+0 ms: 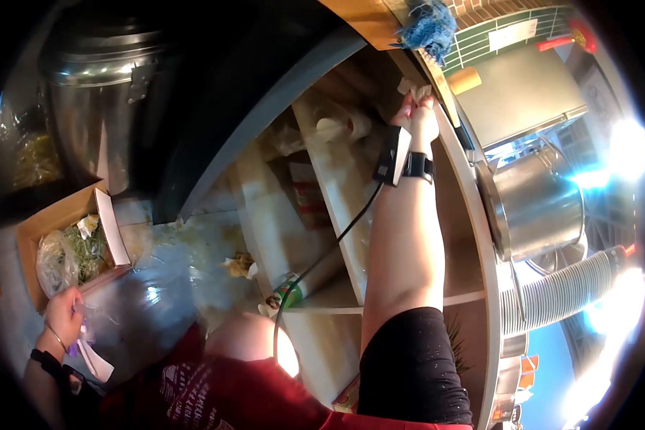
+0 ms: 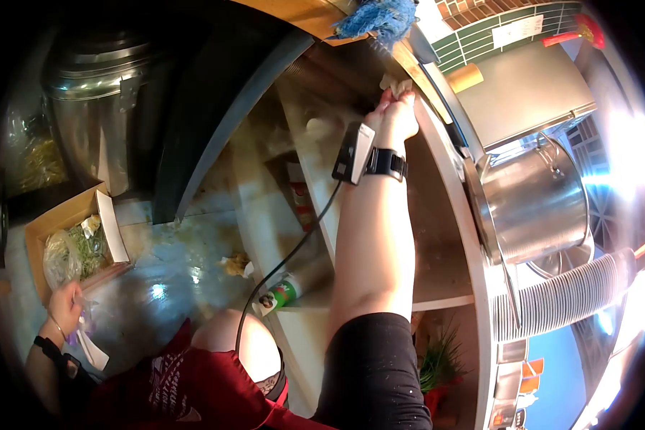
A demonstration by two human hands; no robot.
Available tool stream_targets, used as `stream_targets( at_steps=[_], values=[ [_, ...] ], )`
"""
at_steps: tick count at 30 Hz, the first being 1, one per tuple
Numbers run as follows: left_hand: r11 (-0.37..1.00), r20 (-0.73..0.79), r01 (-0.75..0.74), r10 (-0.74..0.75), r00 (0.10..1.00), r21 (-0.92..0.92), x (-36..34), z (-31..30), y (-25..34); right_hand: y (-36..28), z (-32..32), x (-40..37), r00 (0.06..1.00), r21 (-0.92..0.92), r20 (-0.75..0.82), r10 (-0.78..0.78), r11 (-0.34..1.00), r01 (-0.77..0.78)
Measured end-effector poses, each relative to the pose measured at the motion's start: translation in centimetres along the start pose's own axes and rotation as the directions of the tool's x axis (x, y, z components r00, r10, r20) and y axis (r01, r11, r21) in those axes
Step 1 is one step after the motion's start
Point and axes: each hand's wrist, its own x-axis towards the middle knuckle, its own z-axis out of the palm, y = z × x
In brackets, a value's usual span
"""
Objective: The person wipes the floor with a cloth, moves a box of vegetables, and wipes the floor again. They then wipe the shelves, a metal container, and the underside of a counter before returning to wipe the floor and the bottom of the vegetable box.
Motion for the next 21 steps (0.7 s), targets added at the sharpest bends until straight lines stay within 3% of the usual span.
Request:
stream_targets(
  at_steps=[3,8,13,14,16,18,21],
  values=[
    [0.997,-0.015,0.029,-0.03,0.999,-0.077,-0.6,0.4,-0.5,3.5,1.9,4.3,0.99,0.074,0.019,-0.139,0.988,0.137],
    [0.998,-0.06,-0.021,0.017,0.998,-0.064,-1.6,0.5,-0.4,5.0,4.6,8.6,0.98,0.218,0.165,-0.113,0.973,0.076],
    [0.999,-0.017,-0.029,0.029,0.999,-0.028,-1.3,0.2,-0.2,4.3,-0.5,10.1,0.918,0.439,0.377,-0.122,0.897,-0.06],
    [1.0,0.007,-0.007,0.007,1.0,-0.023,-1.1,0.2,-0.4,3.3,-1.2,4.6,0.985,0.382,0.173,-0.003,0.922,-0.064],
    [1.0,0.04,0.01,-0.01,0.999,-0.013,-0.7,0.1,-0.6,0.5,-1.7,-0.9,0.993,0.413,0.091,-0.081,0.91,0.036],
    [0.997,0.075,0.072,-0.072,0.995,0.004,0.1,0.1,-0.4,-1.2,-4.3,-1.1,0.988,0.431,0.134,-0.073,0.902,0.008],
    [0.999,0.076,0.022,-0.019,0.997,-0.039,1.0,0.3,-0.9,-3.7,-7.6,-3.6,0.977,0.396,0.114,-0.178,0.91,0.119]
  ],
)
